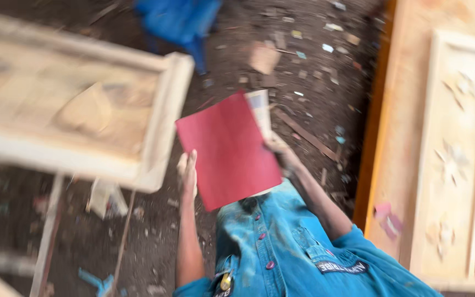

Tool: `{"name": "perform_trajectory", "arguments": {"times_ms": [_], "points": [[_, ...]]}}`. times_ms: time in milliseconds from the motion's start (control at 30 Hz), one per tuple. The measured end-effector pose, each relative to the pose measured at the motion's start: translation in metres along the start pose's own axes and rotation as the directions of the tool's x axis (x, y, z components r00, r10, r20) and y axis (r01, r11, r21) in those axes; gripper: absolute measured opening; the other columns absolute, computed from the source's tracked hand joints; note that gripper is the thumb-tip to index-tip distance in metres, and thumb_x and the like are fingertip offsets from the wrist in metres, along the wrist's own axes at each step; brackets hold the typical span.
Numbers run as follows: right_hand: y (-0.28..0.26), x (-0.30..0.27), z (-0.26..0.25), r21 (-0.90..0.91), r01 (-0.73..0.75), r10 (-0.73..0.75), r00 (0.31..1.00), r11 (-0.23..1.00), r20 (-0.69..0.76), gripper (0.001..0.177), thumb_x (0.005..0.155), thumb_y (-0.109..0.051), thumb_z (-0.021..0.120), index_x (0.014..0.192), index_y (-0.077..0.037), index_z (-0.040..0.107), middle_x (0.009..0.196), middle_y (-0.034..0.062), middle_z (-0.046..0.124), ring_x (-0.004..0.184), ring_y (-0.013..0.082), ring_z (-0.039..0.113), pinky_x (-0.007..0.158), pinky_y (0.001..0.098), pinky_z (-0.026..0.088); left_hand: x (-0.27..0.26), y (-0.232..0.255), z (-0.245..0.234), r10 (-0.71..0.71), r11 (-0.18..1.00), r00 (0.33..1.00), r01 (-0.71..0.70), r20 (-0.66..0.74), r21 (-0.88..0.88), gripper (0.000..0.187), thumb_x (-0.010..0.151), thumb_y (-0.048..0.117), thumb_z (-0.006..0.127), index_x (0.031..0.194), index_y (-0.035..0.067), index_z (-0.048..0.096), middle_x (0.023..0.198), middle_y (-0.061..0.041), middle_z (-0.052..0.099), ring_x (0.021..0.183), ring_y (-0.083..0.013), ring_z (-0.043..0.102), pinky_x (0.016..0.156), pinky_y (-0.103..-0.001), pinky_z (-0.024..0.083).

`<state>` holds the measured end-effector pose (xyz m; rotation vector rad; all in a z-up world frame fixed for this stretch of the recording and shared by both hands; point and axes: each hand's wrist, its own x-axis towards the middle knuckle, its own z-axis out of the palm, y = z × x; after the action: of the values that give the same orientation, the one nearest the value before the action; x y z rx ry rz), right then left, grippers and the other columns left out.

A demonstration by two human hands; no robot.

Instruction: The person sands a wooden headboard with a red sandpaper sheet, smoothing the carved star and heart details. They tear the sandpaper into smaller pieces to reach specific areas and continue sanding the surface.

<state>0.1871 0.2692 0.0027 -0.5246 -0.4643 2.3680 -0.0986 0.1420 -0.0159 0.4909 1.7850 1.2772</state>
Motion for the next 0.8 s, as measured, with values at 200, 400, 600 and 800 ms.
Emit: {"name": "perform_trajectory", "arguments": {"times_ms": [200, 400, 600, 800], "points": [[-0.051, -0.054, -0.093, 0.021, -0.015, 0.017, 0.992, 1.0, -0.128, 0.077, 0.089, -0.025, 0.076, 0.153, -0.01, 0.036, 0.141, 0.0103, 0.055, 0.128, 0.0221, 0.057, 0.106, 0.0449, 0.052, -0.01, -0.002, 0.135, 0.204, 0.829, 0.975, -0.219, 0.087, 0.515, 0.099, 0.085, 0.038, 0.079, 0.158, 0.002, 0.022, 0.156, -0.027, 0.038, 0.136, -0.0425, 0.048, 0.11, -0.05, 0.04], [-0.149, -0.154, -0.206, -0.13, 0.049, -0.081, 0.963, 0.99, -0.259, 0.081, 0.09, -0.025, 0.076, 0.155, -0.002, 0.034, 0.143, 0.0162, 0.054, 0.131, 0.0263, 0.056, 0.11, 0.0427, 0.051, -0.052, 0.024, 0.335, 0.138, 0.664, 0.905, -0.386, 0.402, 0.641, 0.082, 0.082, 0.033, 0.079, 0.154, 0.017, 0.046, 0.147, -0.019, 0.057, 0.13, -0.0367, 0.058, 0.11, -0.046, 0.046], [-0.194, -0.216, -0.232, -0.789, 0.098, -0.591, 0.719, 0.607, -0.365, 0.095, 0.083, -0.025, 0.085, 0.157, -0.003, 0.03, 0.148, 0.0201, 0.054, 0.136, 0.0271, 0.053, 0.111, 0.0402, 0.043, -0.111, 0.032, 0.504, 0.098, 0.69, 0.826, -0.458, 0.555, 0.561, 0.055, 0.076, 0.042, 0.088, 0.121, 0.012, 0.077, 0.145, -0.022, 0.051, 0.132, -0.0337, 0.056, 0.11, -0.042, 0.047], [-0.219, -0.239, -0.226, -0.685, -0.026, -0.503, 0.658, 0.728, -0.56, 0.092, 0.077, -0.031, 0.083, 0.154, -0.009, 0.037, 0.125, 0.018, 0.071, 0.114, 0.0236, 0.071, 0.097, 0.0387, 0.058, -0.136, 0.028, 0.576, 0.135, 0.671, 0.71, -0.579, 0.691, 0.463, 0.063, 0.064, 0.039, 0.094, 0.116, 0.008, 0.076, 0.152, -0.022, 0.035, 0.136, -0.0381, 0.047, 0.111, -0.042, 0.045]]}}
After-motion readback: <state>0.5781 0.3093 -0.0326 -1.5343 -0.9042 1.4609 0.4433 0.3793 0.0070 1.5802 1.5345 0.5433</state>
